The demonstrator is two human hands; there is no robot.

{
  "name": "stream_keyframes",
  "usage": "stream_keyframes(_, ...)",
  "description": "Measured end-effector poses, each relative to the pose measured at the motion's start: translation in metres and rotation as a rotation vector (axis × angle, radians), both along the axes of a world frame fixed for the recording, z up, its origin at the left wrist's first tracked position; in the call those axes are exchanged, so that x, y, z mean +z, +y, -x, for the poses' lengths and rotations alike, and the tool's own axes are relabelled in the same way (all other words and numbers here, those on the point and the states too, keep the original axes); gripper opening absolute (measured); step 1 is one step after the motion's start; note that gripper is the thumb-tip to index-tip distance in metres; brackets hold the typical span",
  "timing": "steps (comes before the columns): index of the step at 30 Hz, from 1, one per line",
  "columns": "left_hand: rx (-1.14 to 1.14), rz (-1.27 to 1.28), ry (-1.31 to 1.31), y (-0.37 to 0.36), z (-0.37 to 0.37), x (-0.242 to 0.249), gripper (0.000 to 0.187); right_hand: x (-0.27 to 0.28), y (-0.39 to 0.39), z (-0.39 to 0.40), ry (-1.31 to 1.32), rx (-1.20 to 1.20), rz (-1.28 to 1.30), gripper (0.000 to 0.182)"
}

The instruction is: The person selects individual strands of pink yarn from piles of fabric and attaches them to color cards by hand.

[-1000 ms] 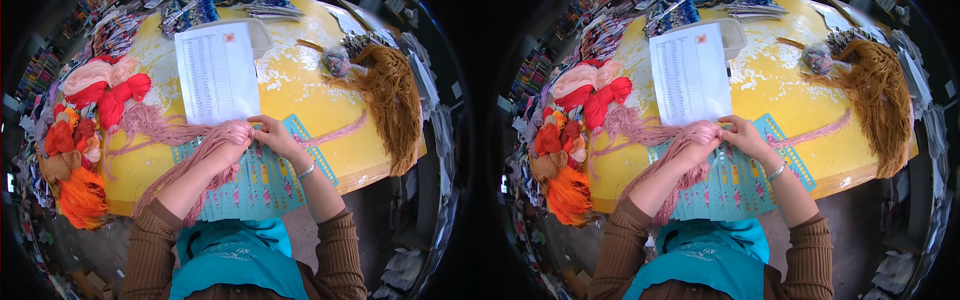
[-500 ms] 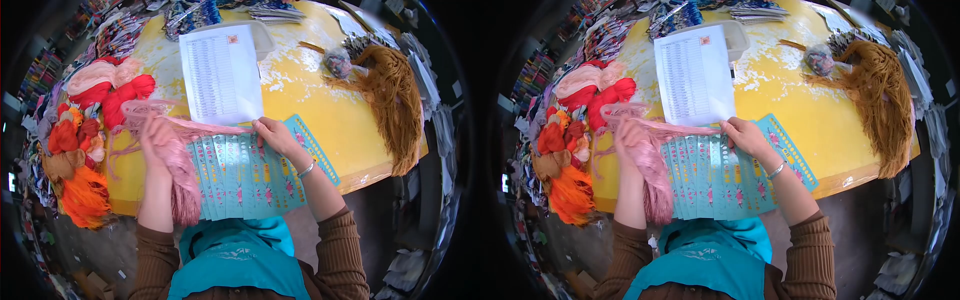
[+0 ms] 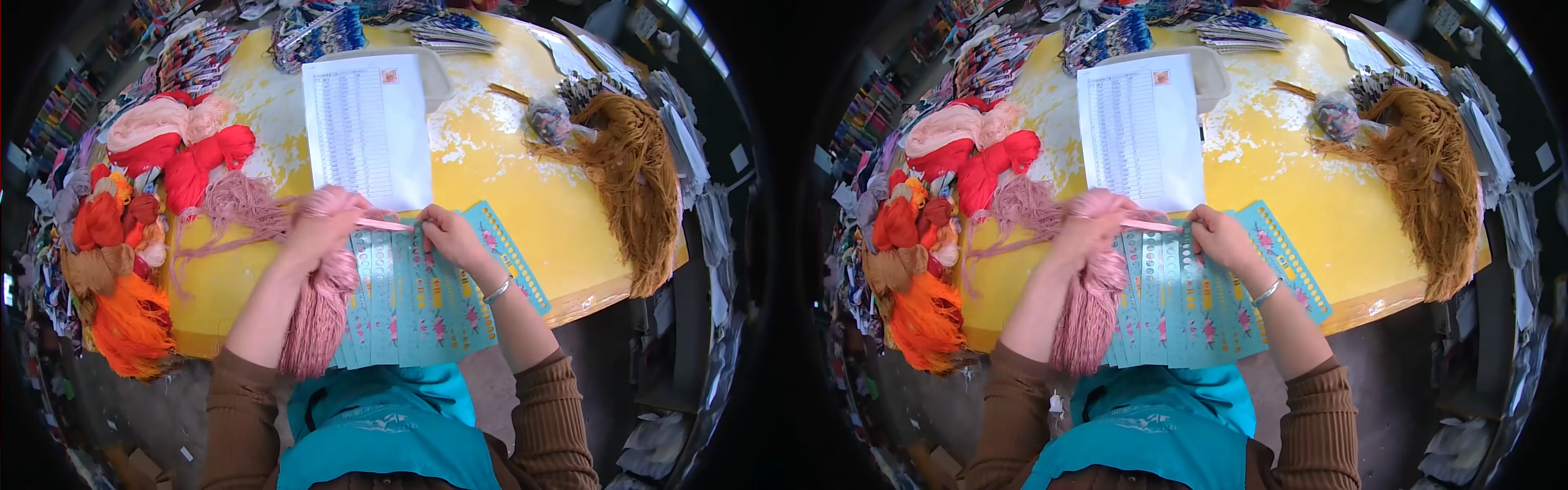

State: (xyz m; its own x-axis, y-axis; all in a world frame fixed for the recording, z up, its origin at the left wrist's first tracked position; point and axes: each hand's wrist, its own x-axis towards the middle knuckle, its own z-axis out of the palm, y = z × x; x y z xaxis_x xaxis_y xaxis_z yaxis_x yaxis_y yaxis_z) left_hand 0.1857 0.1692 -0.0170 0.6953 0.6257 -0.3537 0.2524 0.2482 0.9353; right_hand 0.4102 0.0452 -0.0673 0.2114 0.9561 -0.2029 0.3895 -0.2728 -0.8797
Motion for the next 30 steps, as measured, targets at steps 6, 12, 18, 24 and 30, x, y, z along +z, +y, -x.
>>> stream_keyframes(6, 0.276, 0.097, -0.054, 0.051, 0.076, 0.020, 0.025, 0.012, 0.001, 0.005, -0.238, 0.019, 0.050, 0.022)
stream_keyframes(12, 0.688, -0.012, -0.187, 0.144, 0.207, 0.041, 0.024, 0.015, 0.004, 0.009, -0.276, 0.036, 0.047, 0.021)
stream_keyframes(18, 1.009, 0.000, -0.317, 0.100, 0.356, 0.071, 0.027, 0.012, 0.003, 0.012, -0.260, 0.004, 0.014, 0.022)
stream_keyframes(24, 0.645, -0.099, -0.889, -0.051, 0.413, 0.130, 0.043, 0.014, 0.002, 0.017, -0.301, 0.004, -0.028, 0.024)
stream_keyframes(30, 0.926, -0.428, -0.772, -0.169, 0.337, 0.167, 0.042, 0.005, 0.005, 0.028, -0.187, -0.100, -0.199, 0.049)
